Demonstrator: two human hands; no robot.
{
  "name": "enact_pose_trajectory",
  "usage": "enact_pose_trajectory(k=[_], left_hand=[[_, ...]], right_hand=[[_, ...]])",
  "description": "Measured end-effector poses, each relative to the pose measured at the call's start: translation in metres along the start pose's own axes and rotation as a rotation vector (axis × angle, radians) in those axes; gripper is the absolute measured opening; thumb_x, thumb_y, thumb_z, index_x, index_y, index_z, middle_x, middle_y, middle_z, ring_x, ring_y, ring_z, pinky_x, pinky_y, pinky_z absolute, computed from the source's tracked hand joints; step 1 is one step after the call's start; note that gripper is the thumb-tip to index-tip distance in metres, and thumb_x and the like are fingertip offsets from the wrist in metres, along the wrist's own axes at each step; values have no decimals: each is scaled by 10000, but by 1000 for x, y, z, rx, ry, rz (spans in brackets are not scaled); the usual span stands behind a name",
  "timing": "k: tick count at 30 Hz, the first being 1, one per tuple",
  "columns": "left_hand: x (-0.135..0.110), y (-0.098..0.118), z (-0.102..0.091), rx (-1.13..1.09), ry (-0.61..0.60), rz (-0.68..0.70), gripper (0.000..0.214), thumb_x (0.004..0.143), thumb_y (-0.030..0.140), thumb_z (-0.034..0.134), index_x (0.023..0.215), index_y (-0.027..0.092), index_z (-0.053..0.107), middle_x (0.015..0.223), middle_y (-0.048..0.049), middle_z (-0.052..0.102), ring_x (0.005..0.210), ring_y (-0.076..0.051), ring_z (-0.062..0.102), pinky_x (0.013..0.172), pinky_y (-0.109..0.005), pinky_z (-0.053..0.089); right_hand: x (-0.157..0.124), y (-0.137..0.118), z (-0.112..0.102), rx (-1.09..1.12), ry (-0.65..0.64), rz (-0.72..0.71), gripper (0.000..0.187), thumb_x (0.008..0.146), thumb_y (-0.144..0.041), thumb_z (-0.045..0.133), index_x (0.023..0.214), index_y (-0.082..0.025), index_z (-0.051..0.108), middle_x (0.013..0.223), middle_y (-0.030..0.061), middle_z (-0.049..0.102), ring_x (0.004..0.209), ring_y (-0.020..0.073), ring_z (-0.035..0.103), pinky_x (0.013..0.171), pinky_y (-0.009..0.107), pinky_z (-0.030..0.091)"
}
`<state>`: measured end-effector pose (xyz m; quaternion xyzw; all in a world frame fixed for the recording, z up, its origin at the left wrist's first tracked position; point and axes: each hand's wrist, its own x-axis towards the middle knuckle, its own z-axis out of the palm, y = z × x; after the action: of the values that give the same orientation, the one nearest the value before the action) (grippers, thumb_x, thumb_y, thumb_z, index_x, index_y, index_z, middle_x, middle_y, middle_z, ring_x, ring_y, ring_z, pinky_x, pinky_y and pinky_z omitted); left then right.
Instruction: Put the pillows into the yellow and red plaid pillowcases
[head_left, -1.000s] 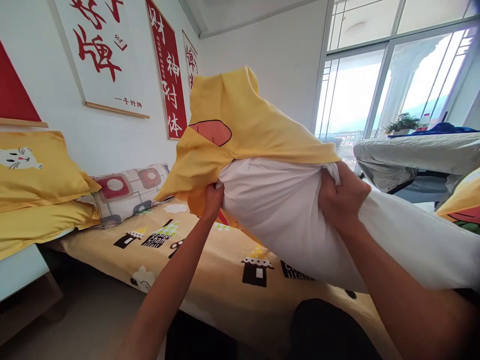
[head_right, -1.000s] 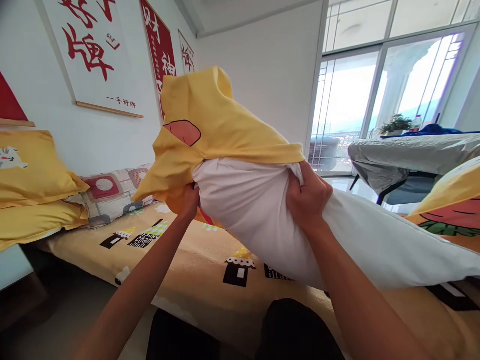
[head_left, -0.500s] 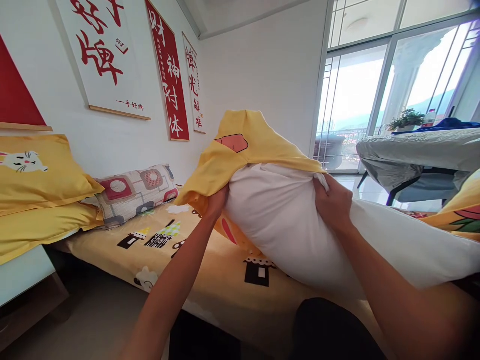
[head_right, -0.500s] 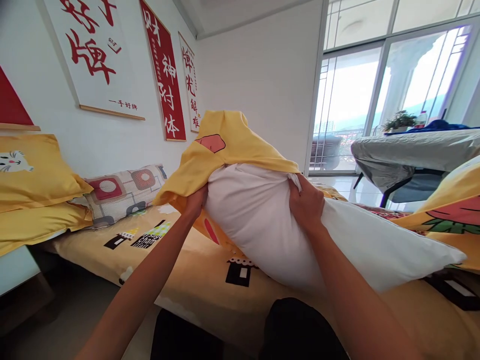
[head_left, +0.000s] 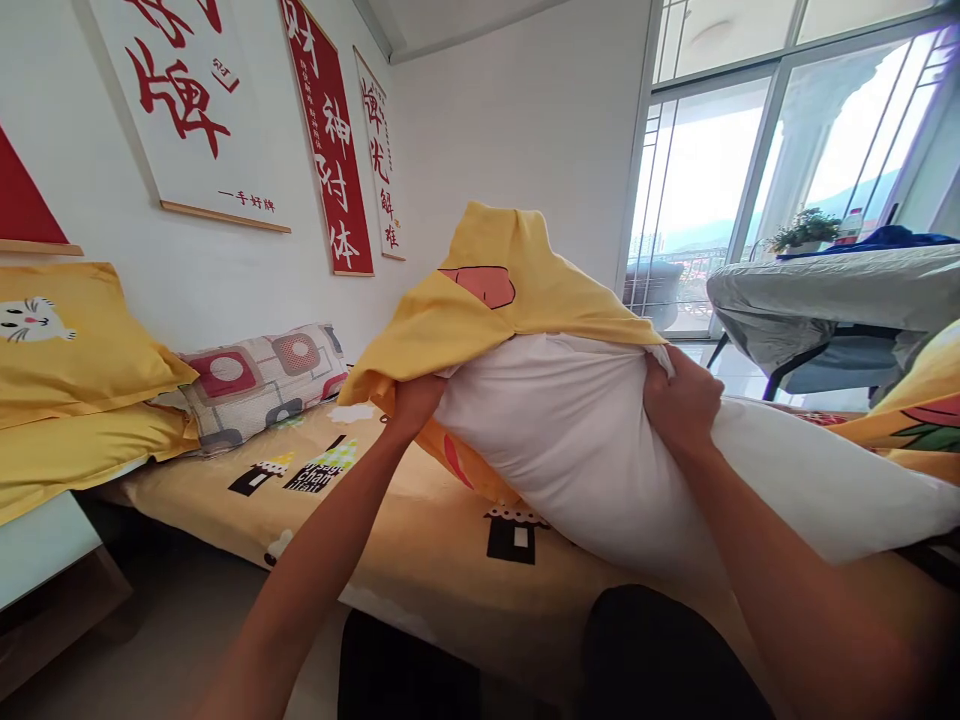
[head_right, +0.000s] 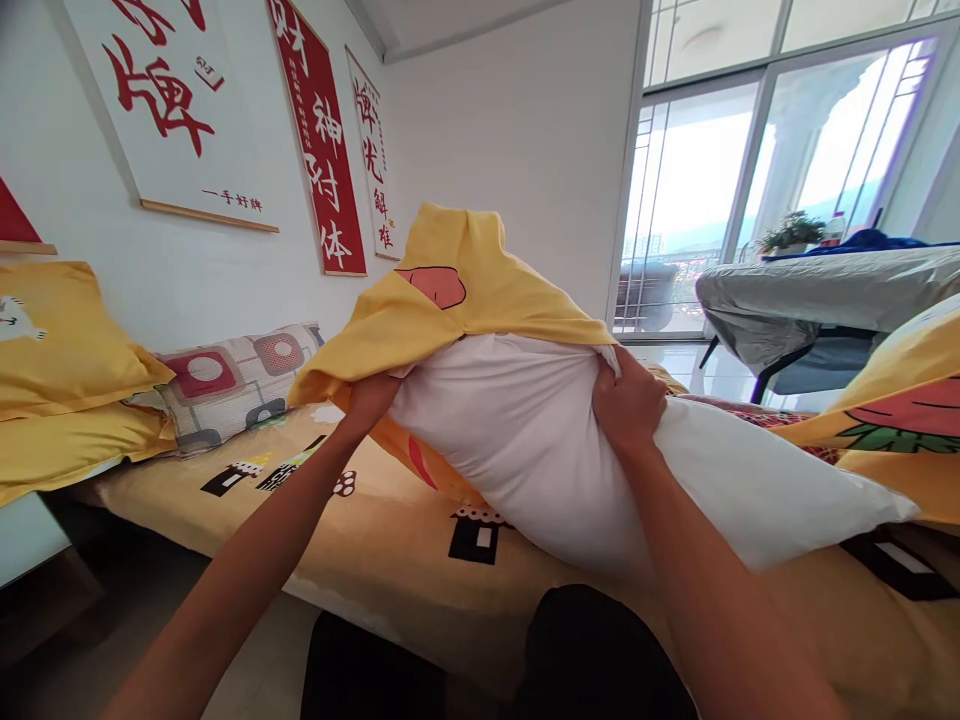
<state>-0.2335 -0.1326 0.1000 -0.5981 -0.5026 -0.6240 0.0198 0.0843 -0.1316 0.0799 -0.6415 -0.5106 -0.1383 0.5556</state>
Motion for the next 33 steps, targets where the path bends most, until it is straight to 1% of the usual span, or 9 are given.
enact_pose_trajectory(k=[5,13,17,20,22,24,27,30,33], left_hand=[[-31,2,25,132,239,13,274,735,234,558,986,166,645,1029,-108,677,1202,-284,514,1037,-386,364],[-66,-34,54,103,-122,-26,375,708,183,535,1080,162,579,1065,-85,652,1025,-225,590,908,-341,435],[-52,-32,54,138,-107,37,337,667,145,569,1000,186,596,1060,-84,653,1017,-240,582,864,-336,438],[-19,-18,48,181,-43,31,149,697,103,493,761,193,593,799,-65,665,826,-241,612,739,-313,436],[8,-6,40,173,51,27,141,728,114,464,741,192,581,767,-65,654,774,-231,602,708,-304,423],[32,4,33,77,221,28,151,761,144,456,821,185,588,840,-70,657,807,-221,594,720,-295,422],[51,7,27,-124,442,-7,193,760,136,452,896,179,582,925,-63,630,886,-202,577,783,-283,426],[48,0,27,-185,492,-65,204,713,88,462,863,181,565,992,-67,584,989,-202,543,888,-297,395],[42,-5,33,-219,460,-90,197,700,95,475,860,179,553,1006,-74,583,993,-206,540,885,-307,398]], right_hand=[[-2,-5,2,22,9,70,396,857,-329,388,1130,-216,652,889,121,678,772,279,565,651,364,377],[-6,5,9,135,141,118,389,836,-277,394,1093,-159,660,943,146,684,840,284,585,727,388,417],[-1,-13,18,316,284,55,361,809,-261,408,1019,-138,674,919,128,693,810,257,596,759,374,432],[-1,-46,18,463,395,-23,346,828,-271,404,1017,-142,663,917,112,689,812,237,602,758,353,439],[-6,-66,14,532,445,-67,347,855,-290,390,1043,-151,645,942,104,678,830,225,599,752,338,439],[-17,-75,11,546,409,-98,344,874,-328,389,1063,-168,628,927,88,666,815,217,592,729,325,435],[-35,-64,11,414,153,-126,359,852,-419,444,1082,-197,608,818,60,645,717,223,573,641,316,406],[-41,-35,12,285,-72,-114,428,801,-533,477,1040,-203,607,727,44,613,641,224,550,592,313,377],[-29,-14,7,308,-48,-16,471,781,-618,462,929,-195,605,691,29,587,601,199,542,616,328,399]])
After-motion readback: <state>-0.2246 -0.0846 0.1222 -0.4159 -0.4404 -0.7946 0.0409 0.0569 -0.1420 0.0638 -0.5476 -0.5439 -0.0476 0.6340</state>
